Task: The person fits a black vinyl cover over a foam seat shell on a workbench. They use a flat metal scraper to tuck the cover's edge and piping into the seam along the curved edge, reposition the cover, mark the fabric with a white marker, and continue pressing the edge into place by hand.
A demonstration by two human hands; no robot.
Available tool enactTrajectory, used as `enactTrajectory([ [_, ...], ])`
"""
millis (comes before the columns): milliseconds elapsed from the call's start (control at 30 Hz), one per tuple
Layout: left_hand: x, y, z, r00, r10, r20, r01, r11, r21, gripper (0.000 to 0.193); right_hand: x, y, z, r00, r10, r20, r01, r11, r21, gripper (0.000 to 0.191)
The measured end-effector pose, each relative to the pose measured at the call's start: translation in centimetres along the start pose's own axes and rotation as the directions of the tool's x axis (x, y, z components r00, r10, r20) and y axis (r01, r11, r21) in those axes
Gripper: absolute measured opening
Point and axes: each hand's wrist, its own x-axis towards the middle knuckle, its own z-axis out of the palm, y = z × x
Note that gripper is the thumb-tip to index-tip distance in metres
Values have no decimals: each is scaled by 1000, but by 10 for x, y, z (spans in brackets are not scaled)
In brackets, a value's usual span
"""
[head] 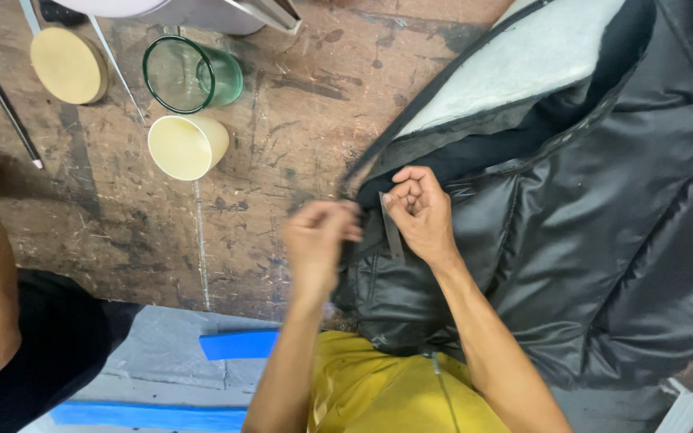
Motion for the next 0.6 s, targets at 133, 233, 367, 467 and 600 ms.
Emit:
enactTrajectory([
  [133, 4, 12, -22, 996, 84, -7, -84, 996, 15, 9, -1, 4, -1, 1000, 4, 18, -5, 1000, 28, 29],
  [233, -1, 9, -18, 983, 168, 72, -175, 978, 114, 13, 0, 3, -5, 999, 18, 47, -22, 995, 98, 29],
  [367, -9, 11, -16, 887, 370, 275, -461, 710, 532, 25, 0, 0, -13, 998, 36, 48, -44, 985, 167, 28],
  [467, -13, 12, -18, 758, 501, 417, -637, 436, 635, 31, -3, -5, -21, 998, 38, 44, -44, 989, 141, 29],
  [600, -23, 3, -10, 836, 417, 356, -532, 462, 709, 32, -12, -9, -23, 1000, 27, 16, -29, 990, 141, 29],
])
